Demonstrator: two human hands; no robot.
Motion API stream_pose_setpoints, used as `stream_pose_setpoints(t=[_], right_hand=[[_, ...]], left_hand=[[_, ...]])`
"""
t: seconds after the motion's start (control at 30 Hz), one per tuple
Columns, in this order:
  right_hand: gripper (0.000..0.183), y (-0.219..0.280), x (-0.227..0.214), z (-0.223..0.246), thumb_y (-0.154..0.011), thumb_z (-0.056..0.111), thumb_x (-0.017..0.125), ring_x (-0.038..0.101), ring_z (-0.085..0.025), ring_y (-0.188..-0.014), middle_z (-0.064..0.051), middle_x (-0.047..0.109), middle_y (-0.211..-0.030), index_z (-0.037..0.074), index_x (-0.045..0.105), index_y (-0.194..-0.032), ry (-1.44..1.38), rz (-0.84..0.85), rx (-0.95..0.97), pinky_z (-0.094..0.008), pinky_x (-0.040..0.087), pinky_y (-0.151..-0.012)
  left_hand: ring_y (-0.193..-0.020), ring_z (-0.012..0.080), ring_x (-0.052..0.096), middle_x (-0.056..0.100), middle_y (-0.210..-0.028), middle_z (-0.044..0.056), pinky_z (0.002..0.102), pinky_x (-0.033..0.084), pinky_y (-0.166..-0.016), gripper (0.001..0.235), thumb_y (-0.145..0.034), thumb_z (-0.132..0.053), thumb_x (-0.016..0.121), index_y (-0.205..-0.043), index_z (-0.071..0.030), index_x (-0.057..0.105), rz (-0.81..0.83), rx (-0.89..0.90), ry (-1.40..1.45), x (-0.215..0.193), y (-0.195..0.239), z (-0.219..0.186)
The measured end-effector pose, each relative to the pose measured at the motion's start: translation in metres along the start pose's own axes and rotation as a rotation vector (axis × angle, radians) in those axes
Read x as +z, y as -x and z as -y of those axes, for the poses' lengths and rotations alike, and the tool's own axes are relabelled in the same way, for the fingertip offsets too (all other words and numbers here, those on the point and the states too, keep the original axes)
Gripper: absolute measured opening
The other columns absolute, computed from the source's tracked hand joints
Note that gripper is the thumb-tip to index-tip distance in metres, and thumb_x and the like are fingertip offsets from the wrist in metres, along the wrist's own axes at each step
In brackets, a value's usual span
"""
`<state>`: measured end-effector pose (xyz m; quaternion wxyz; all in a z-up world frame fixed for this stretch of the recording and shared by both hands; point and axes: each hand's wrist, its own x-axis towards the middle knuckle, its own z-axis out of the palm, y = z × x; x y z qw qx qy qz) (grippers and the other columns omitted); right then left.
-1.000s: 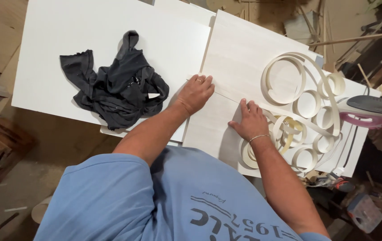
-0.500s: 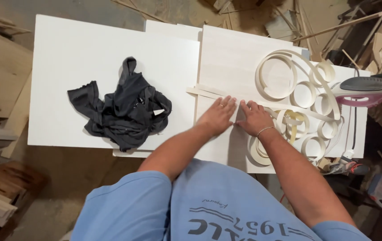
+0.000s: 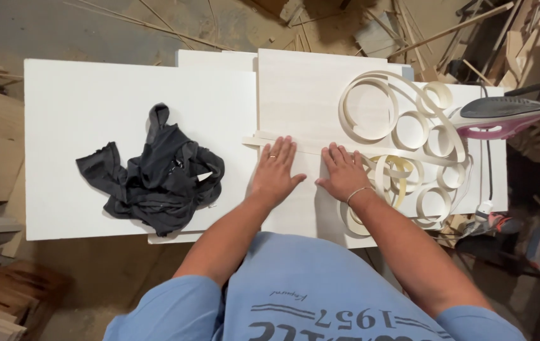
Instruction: Applying edge banding tape to the edge of a wooden panel
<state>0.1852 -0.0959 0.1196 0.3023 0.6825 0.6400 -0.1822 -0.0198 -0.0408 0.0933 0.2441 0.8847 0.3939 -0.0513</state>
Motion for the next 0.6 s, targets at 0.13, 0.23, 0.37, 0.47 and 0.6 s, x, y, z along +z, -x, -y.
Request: stream_pose_setpoints(t=[0.13, 0.23, 0.37, 0.47, 0.6], right_hand=[[0.089, 0.003, 0.000, -0.011, -0.098, 0.070, 0.043, 0.014, -0.027, -0.159, -0.007, 0.012, -0.173, 0.018, 0.016, -0.165, 0.049, 0.016, -0.068, -0.057, 0.010, -0.127], [0.091, -0.002, 0.010, -0.025, -0.096, 0.071, 0.043, 0.015, -0.025, -0.158, -0.006, 0.012, -0.174, 0.018, 0.017, -0.165, 0.095, 0.016, -0.118, -0.056, 0.011, -0.127], [0.092, -0.001, 0.007, -0.037, -0.095, 0.069, 0.047, 0.016, -0.027, -0.158, -0.007, 0.012, -0.173, 0.016, 0.017, -0.164, 0.068, 0.009, -0.163, -0.058, 0.011, -0.126], [0.096, -0.001, 0.007, -0.045, -0.093, 0.069, 0.052, 0.017, -0.028, -0.157, -0.009, 0.014, -0.173, 0.014, 0.018, -0.164, 0.036, 0.024, -0.226, -0.059, 0.012, -0.125], [0.095, -0.006, 0.011, -0.060, -0.093, 0.066, 0.055, 0.017, -0.030, -0.157, -0.011, 0.015, -0.172, 0.012, 0.021, -0.163, 0.006, -0.016, -0.312, -0.060, 0.013, -0.123]], left_hand=[[-0.159, 0.0291, 0.011, 0.017, -0.172, 0.011, 0.050, 0.008, -0.129, 0.092, -0.099, -0.071, 0.039, -0.164, -0.008, 0.023, 0.017, -0.134, -0.001, 0.002, 0.002, 0.001], [-0.160, 0.0297, 0.007, 0.012, -0.173, 0.012, 0.051, 0.005, -0.129, 0.094, -0.098, -0.073, 0.037, -0.164, -0.008, 0.020, 0.050, -0.199, 0.017, -0.001, 0.002, -0.003], [-0.160, 0.0287, 0.003, 0.008, -0.174, 0.011, 0.050, 0.002, -0.129, 0.094, -0.099, -0.074, 0.031, -0.165, -0.009, 0.016, 0.139, -0.257, -0.028, -0.018, -0.003, -0.016], [-0.160, 0.0292, 0.002, 0.007, -0.173, 0.012, 0.050, 0.001, -0.129, 0.095, -0.098, -0.074, 0.031, -0.165, -0.009, 0.015, 0.224, -0.299, -0.072, -0.021, -0.009, -0.025], [-0.160, 0.0298, 0.000, 0.005, -0.174, 0.012, 0.050, 0.001, -0.129, 0.098, -0.096, -0.077, 0.031, -0.165, -0.009, 0.012, 0.256, -0.359, -0.128, -0.013, -0.022, -0.028]])
